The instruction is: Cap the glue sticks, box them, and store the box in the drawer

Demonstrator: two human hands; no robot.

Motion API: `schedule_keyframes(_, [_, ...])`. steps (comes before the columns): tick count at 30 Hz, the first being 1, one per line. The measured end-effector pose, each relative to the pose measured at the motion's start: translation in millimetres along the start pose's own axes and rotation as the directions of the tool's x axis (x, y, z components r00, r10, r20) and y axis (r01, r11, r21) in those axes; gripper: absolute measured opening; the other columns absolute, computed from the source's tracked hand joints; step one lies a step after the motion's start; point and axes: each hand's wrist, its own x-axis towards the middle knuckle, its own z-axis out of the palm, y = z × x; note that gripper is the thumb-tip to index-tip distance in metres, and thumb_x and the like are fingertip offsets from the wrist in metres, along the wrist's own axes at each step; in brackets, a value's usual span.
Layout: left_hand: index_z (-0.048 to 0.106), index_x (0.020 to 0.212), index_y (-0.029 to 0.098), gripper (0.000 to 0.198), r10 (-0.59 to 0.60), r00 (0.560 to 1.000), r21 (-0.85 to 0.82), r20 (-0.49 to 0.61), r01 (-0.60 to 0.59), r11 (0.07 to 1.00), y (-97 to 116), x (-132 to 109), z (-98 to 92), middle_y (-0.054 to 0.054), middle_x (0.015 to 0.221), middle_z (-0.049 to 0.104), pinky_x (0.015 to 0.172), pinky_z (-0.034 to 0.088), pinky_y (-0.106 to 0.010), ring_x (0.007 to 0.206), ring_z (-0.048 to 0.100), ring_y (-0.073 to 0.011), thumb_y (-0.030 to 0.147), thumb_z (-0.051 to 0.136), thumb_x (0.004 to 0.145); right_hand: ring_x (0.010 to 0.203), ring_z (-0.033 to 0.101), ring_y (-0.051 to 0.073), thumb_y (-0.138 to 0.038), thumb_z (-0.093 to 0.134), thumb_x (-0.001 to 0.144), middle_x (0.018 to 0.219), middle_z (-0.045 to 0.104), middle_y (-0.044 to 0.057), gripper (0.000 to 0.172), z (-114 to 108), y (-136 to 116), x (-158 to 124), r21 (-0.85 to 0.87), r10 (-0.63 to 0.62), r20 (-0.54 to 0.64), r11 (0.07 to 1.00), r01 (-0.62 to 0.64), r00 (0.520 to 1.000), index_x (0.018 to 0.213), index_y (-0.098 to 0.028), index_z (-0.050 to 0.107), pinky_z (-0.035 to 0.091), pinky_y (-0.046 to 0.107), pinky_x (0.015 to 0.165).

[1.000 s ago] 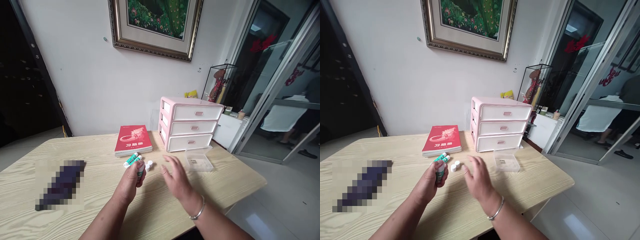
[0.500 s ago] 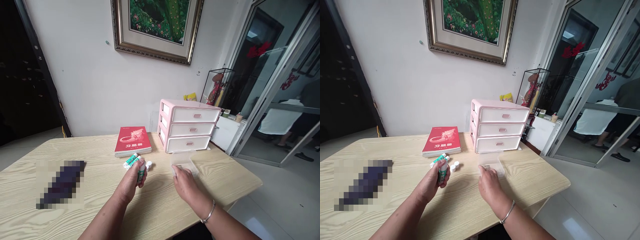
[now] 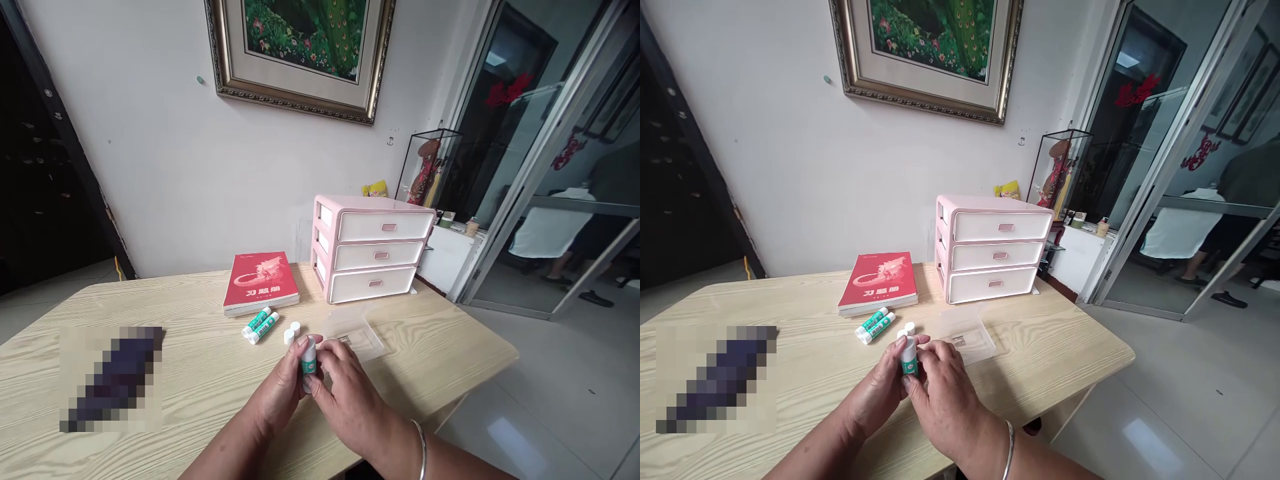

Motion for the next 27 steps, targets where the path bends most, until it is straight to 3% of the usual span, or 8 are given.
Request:
schedule_keyframes(3, [0.049,0.132,0.021,0.071,0.020,0.990,-0.033,0.139,-0.015,0.999,-5,1,0.6,-0.011,0.118,0.062,0.089,0.047,-0.038,0.105,0.060,-0.0267,0.072,0.054,0.083,0.117,0.054,0.024,-0.016,0.056,0.092,0.120,0.061,0.009,0.030,1,1,0,0.039,-0.036,-0.029,0.999,0.037,0.999,0.121,-0.023,0.057,0.046,0.042,0.103])
schedule_keyframes(6, [0.047,0.137,0.020,0.075,0.141,0.971,0.086,0.192,-0.160,0.983,-2,7,-6.6,-0.015,0.123,0.059,0.089,0.047,-0.041,0.112,0.057,-0.0294,0.073,0.050,0.084,0.113,0.057,0.024,-0.019,0.048,0.097,0.119,0.064,0.011,0.029,-15,13,8,-0.037,-0.054,-0.067,0.998,0.052,0.996,0.126,-0.022,0.054,0.048,0.042,0.099])
schedule_keyframes(9, [0.053,0.129,0.017,0.067,0.267,0.963,0.270,-0.018,-0.253,0.929,8,12,-16.1,-0.012,0.105,0.062,0.077,0.051,-0.037,0.099,0.059,-0.0257,0.069,0.050,0.087,0.113,0.057,0.025,-0.020,0.050,0.097,0.121,0.064,0.011,0.031,-44,36,22,-0.292,-0.055,-0.043,0.955,0.040,0.998,0.128,-0.022,0.055,0.044,0.043,0.101])
schedule_keyframes(11, [0.058,0.120,0.015,0.061,0.312,0.937,0.352,-0.159,-0.242,0.904,18,11,-19.5,-0.008,0.095,0.062,0.070,0.051,-0.034,0.085,0.061,-0.0219,0.066,0.049,0.088,0.103,0.061,0.023,-0.019,0.052,0.096,0.112,0.067,0.007,0.029,-61,55,31,-0.386,-0.030,0.124,0.919,0.076,0.992,0.124,-0.024,0.059,0.046,0.038,0.093])
schedule_keyframes(13, [0.061,0.112,0.016,0.055,0.353,0.912,0.407,-0.211,-0.246,0.880,26,9,-20.1,-0.005,0.089,0.062,0.065,0.051,-0.031,0.076,0.060,-0.0189,0.064,0.050,0.088,0.093,0.062,0.020,-0.019,0.055,0.094,0.100,0.068,0.004,0.021,-70,74,37,-0.423,0.019,0.269,0.901,0.100,0.963,0.113,-0.024,0.063,0.046,0.031,0.082])
schedule_keyframes(16, [0.063,0.105,0.017,0.047,0.399,0.888,0.479,-0.227,-0.254,0.840,33,6,-19.8,-0.003,0.085,0.061,0.063,0.049,-0.029,0.070,0.059,-0.0169,0.060,0.052,0.088,0.087,0.061,0.018,-0.018,0.062,0.090,0.092,0.068,0.002,0.013,-69,95,43,-0.470,0.088,0.370,0.876,0.105,0.925,0.101,-0.024,0.067,0.040,0.027,0.074])
schedule_keyframes(22, [0.065,0.095,0.017,0.043,0.474,0.832,0.596,-0.288,-0.231,0.769,36,8,-32.2,-0.002,0.080,0.061,0.059,0.047,-0.027,0.064,0.057,-0.0154,0.058,0.055,0.087,0.086,0.063,0.021,-0.021,0.069,0.085,0.086,0.070,0.003,0.007,-51,105,52,-0.535,0.100,0.406,0.832,0.148,0.908,0.092,-0.023,0.069,0.035,0.028,0.074])
schedule_keyframes(27, [0.066,0.090,0.020,0.031,0.511,0.771,0.747,-0.379,-0.071,0.661,45,8,-39.8,0.000,0.069,0.061,0.061,0.045,-0.027,0.064,0.058,-0.0173,0.049,0.057,0.086,0.086,0.064,0.023,-0.017,0.067,0.085,0.088,0.072,0.006,0.007,-43,108,55,-0.568,0.136,0.393,0.814,0.124,0.909,0.090,-0.021,0.070,0.036,0.028,0.071])
